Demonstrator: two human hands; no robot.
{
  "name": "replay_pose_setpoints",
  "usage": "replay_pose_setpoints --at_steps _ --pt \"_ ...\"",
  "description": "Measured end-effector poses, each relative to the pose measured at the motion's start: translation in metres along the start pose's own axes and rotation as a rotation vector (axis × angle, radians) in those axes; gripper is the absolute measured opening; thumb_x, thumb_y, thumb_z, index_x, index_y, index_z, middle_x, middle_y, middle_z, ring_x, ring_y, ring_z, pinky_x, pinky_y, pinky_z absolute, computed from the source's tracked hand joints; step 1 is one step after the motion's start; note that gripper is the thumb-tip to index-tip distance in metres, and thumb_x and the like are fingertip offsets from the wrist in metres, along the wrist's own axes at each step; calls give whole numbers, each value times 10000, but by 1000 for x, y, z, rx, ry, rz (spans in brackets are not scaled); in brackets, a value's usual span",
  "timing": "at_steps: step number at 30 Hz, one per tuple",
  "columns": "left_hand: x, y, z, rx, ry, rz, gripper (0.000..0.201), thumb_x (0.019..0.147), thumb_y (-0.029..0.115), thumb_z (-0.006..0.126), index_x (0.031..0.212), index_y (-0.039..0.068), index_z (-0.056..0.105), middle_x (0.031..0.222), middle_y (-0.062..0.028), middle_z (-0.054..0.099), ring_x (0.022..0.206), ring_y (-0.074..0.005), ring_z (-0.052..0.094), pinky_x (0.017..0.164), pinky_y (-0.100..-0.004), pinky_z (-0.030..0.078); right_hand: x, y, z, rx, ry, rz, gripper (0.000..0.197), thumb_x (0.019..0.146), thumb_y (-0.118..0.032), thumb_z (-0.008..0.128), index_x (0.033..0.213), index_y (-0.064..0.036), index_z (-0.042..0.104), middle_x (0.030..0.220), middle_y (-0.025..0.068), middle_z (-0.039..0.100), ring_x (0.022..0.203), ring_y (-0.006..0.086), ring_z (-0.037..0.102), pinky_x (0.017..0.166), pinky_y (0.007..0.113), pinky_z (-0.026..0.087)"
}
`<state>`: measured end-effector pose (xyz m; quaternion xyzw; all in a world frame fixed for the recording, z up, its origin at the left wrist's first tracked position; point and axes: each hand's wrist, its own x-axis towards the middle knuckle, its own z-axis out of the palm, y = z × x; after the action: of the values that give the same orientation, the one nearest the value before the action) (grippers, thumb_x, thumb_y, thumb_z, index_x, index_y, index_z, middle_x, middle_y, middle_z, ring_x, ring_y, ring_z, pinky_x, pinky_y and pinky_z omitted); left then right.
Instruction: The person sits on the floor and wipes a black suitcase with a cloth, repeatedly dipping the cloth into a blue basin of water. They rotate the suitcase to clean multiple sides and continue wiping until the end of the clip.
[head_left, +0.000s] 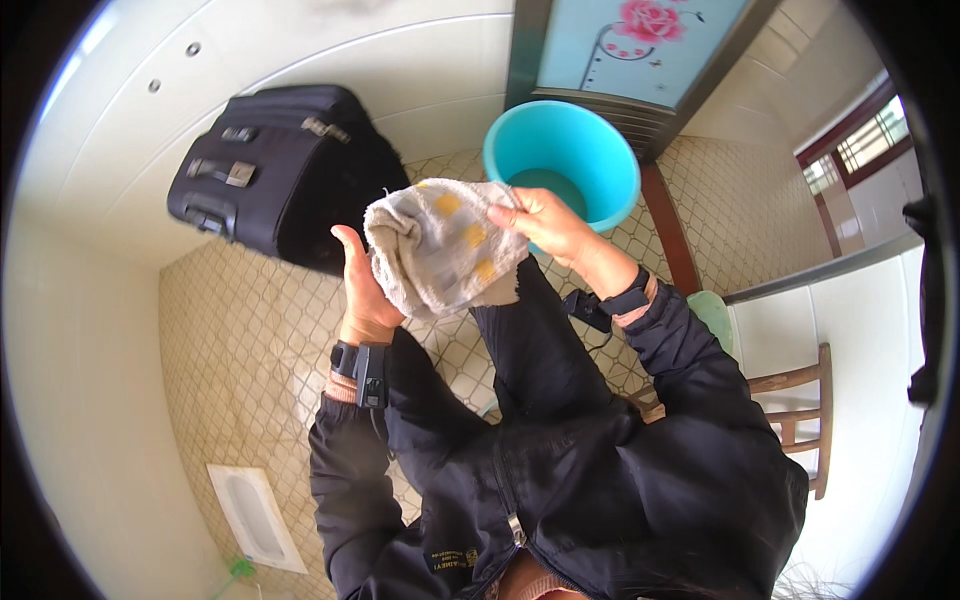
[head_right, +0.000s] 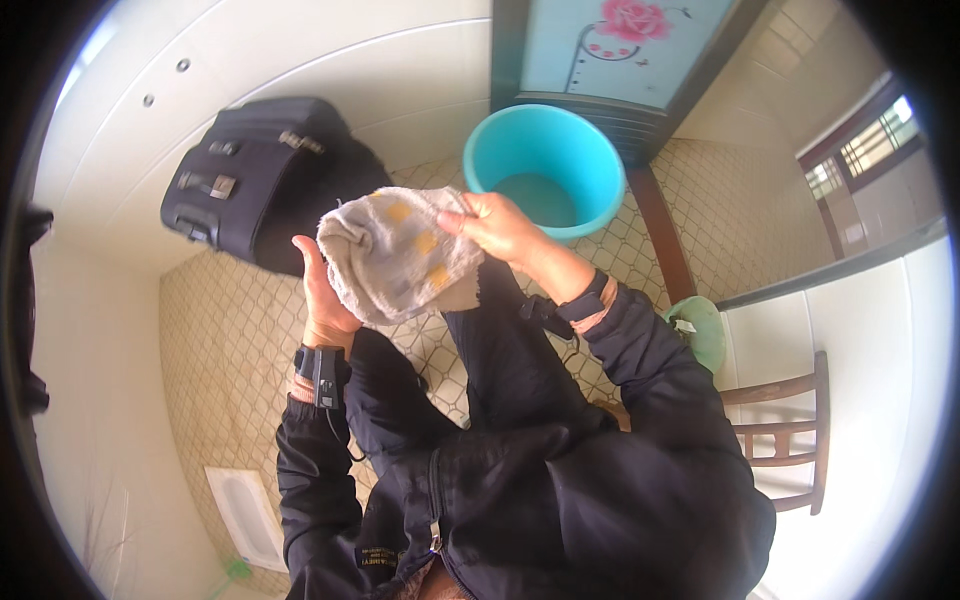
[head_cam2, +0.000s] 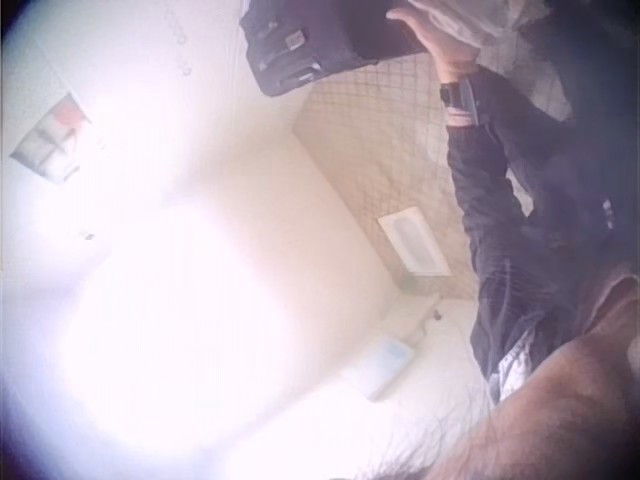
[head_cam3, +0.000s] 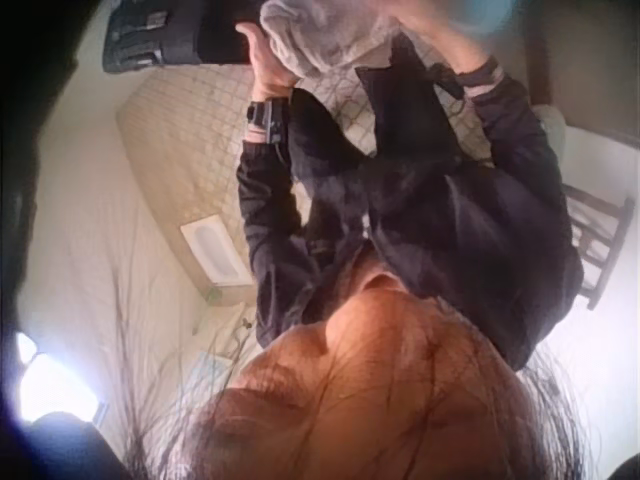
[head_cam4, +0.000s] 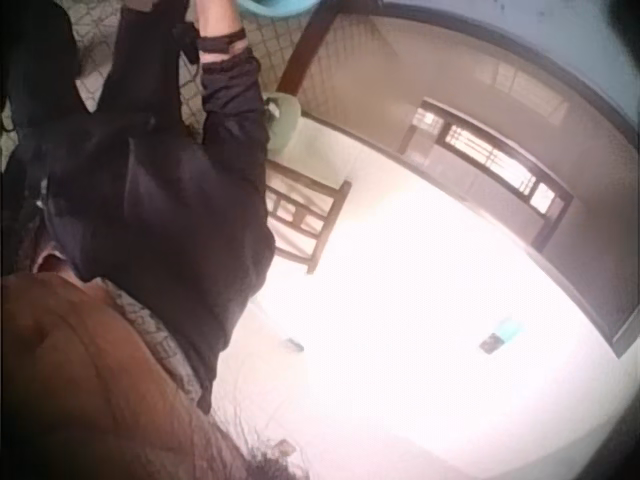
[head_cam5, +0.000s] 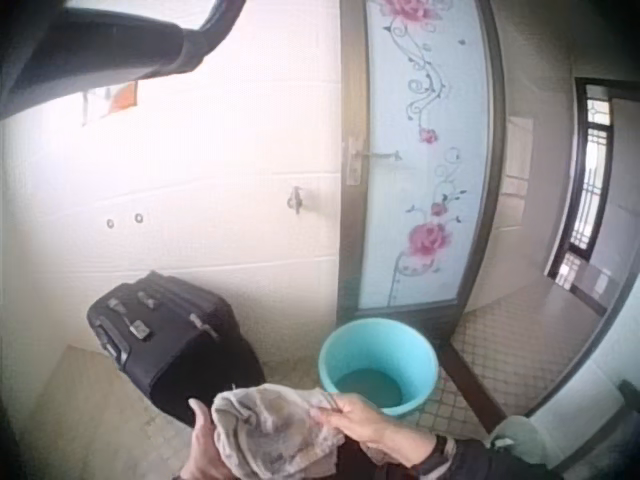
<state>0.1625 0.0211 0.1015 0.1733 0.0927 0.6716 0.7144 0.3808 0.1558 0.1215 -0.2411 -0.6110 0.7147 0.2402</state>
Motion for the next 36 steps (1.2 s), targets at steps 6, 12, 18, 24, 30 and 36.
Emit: replay_pose_setpoints --at_steps 6,12,18,24,30,36 --pt "106 -50 13 480 166 -76 582 864 179 692 1366 -9 465 1318 -124 563 1207 -260 550 1056 -405 425 19 -2 -132 44 213 27 294 959 -204 635 1208 -47 623 1086 0 656 1017 120 593 908 304 472" --pt "238 -69 -3 832 200 86 594 831 23 621 1396 0 442 1318 -133 565 1164 -245 578 999 -424 456 80 -9 -258 247 239 25 436 902 -247 712 1248 -22 569 1133 75 658 1013 156 632 874 336 538" --pt "284 -108 -92 1020 618 -498 868 830 148 630 1555 78 158 1449 -136 425 1282 -328 418 971 -474 378 123 129 -325 -455 403 708 1053 803 -323 794 1523 32 113 1462 207 441 1348 291 423 1100 384 338" --pt "298 -136 -155 588 653 -605 851 875 212 622 1558 74 134 1565 -238 154 1448 -444 134 1103 -604 238 177 283 -373 -823 271 1203 922 948 -558 520 1565 -83 25 1587 203 209 1446 376 246 1131 474 294" --pt "309 -133 -153 344 679 -710 889 878 244 613 1566 82 73 1603 -226 -3 1475 -395 48 1134 -611 148 178 408 -345 -580 546 835 751 900 -438 634 1478 -70 328 1431 194 464 1312 369 452 1077 428 387" --pt "312 -147 -176 140 790 -737 938 905 232 583 1556 90 -77 1609 -208 -132 1488 -377 -107 1146 -613 68 210 395 -313 -745 -21 710 697 880 -297 706 1448 -48 388 1267 207 608 1175 355 585 955 454 486"
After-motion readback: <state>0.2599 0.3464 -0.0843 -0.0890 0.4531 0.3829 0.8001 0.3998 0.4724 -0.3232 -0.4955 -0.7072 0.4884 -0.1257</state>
